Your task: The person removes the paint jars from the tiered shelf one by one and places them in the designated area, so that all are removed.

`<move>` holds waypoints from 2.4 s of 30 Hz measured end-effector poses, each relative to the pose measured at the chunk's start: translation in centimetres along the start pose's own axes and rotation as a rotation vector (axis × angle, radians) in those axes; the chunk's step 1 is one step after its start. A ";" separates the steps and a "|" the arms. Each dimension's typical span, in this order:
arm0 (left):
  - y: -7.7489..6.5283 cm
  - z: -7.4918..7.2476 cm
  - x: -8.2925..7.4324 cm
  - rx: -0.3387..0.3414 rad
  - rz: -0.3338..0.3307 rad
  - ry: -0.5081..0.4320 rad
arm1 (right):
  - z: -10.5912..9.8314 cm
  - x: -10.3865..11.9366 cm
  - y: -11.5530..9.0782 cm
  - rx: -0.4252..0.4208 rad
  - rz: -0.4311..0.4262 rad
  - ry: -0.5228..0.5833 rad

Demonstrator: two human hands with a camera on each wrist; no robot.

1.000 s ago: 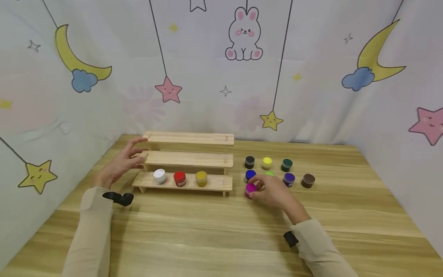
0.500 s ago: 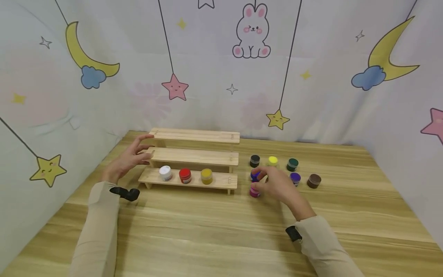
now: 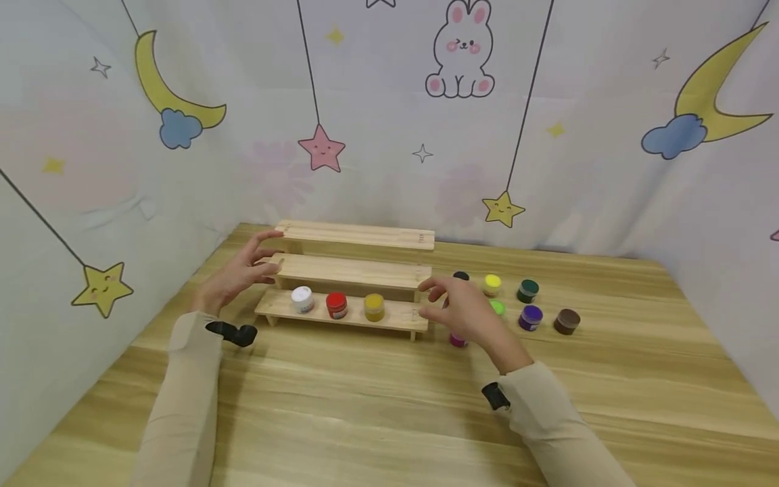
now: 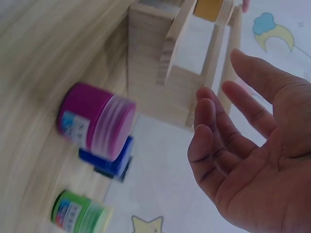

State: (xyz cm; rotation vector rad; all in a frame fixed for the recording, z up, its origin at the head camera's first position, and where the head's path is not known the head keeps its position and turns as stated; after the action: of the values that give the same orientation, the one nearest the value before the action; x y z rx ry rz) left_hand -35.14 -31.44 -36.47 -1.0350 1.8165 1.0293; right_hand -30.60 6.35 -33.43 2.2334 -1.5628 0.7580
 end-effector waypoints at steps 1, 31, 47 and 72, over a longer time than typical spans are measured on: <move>0.1 0.0 0.0 0.001 -0.001 0.003 | 0.1 0.3 0.1 0.001 -0.004 0.001; 0.3 0.1 0.4 -0.006 -0.025 0.015 | 5.5 5.0 2.9 0.116 -0.056 0.112; -0.1 0.0 0.5 -0.013 -0.017 0.002 | 4.2 4.3 1.9 0.090 -0.034 0.116; -0.2 0.0 0.4 -0.008 -0.001 -0.007 | -1.6 -1.4 -1.5 -0.081 0.081 -0.001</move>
State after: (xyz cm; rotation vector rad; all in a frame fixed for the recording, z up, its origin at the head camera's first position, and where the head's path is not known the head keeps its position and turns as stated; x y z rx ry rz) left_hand -35.14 -31.63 -36.84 -1.0358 1.8080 1.0395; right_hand -29.97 8.83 -32.91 2.1251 -1.6626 0.7022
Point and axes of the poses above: each hand's wrist, its own y-axis towards the middle knuckle, its own z-axis out of the palm, x = y × z, the point moved 8 cm from there along y, towards the middle knuckle, and after that the axes turned 11 degrees about z, right-handed, at the moved point
